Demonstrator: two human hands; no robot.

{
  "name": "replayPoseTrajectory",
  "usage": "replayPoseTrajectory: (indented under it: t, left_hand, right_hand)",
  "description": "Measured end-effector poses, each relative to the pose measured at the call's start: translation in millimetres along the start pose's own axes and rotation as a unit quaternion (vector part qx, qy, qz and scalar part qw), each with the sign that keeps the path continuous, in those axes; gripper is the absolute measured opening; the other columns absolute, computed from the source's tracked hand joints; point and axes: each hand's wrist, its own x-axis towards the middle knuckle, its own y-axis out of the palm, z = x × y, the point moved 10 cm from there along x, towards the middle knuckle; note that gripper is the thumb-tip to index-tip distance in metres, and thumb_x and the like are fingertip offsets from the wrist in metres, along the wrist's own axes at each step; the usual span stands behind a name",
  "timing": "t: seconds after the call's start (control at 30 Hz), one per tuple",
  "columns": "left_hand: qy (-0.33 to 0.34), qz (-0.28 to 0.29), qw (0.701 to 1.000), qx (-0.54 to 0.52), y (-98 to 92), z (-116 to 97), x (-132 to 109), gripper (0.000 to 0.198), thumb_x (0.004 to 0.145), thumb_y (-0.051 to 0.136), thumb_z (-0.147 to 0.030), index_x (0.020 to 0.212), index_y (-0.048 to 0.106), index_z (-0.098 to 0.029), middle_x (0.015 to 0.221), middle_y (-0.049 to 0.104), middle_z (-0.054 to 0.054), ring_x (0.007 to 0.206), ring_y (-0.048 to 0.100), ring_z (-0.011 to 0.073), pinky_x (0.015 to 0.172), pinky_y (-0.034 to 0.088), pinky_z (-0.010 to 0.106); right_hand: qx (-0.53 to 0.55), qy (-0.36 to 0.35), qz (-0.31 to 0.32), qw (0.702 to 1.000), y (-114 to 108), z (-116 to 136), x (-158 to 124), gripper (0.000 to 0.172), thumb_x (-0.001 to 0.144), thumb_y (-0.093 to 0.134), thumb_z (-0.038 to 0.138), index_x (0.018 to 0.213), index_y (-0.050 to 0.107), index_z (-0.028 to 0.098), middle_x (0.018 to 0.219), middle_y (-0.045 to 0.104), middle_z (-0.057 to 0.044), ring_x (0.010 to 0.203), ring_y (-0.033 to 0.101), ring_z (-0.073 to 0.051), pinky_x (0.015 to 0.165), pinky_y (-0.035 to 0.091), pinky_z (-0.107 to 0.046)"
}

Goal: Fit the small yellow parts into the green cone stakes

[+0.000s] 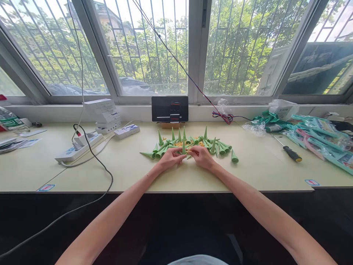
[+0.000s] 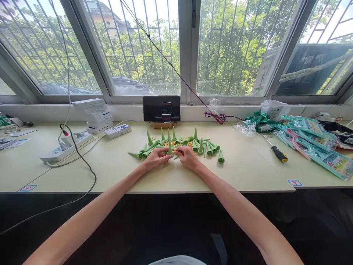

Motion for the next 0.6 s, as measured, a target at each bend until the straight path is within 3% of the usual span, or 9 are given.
replayPoseTrajectory:
  t: [0.23, 0.37, 0.6]
  left_hand:
    - [0.001, 0.005, 1.000, 0.001, 1.0, 4.0, 0.4, 0.042, 0.080, 0.068, -0.043, 0.110, 0.067, -0.013, 0.054, 0.054, -0.002, 0.047, 0.049, 0.0103, 0.050, 0.042, 0.022]
    - [-0.002, 0.005, 1.000, -0.006, 1.7, 4.4, 0.5, 0.044, 0.080, 0.068, -0.042, 0.113, 0.066, -0.013, 0.055, 0.055, -0.002, 0.048, 0.050, 0.0102, 0.050, 0.043, 0.022]
    - [0.010, 0.012, 1.000, -0.004, 3.7, -2.0, -0.1, 0.037, 0.080, 0.068, -0.043, 0.100, 0.068, -0.011, 0.058, 0.056, -0.001, 0.047, 0.050, 0.0091, 0.049, 0.043, 0.021]
  right_hand:
    - [-0.014, 0.001, 0.030, 0.999, 4.4, 3.0, -0.9, 0.039, 0.092, 0.045, 0.036, 0.057, 0.045, 0.018, 0.054, 0.039, 0.003, 0.054, 0.032, -0.011, 0.054, 0.027, -0.025]
    - [0.001, 0.009, 0.042, 0.999, 6.1, 2.2, -1.7, 0.039, 0.093, 0.043, 0.036, 0.059, 0.048, 0.017, 0.054, 0.042, 0.003, 0.053, 0.034, -0.010, 0.054, 0.028, -0.025]
    - [-0.018, -0.017, 0.021, 0.999, -0.8, 9.7, -2.0, 0.035, 0.091, 0.050, 0.034, 0.061, 0.053, 0.016, 0.056, 0.045, 0.002, 0.054, 0.036, -0.010, 0.055, 0.030, -0.025]
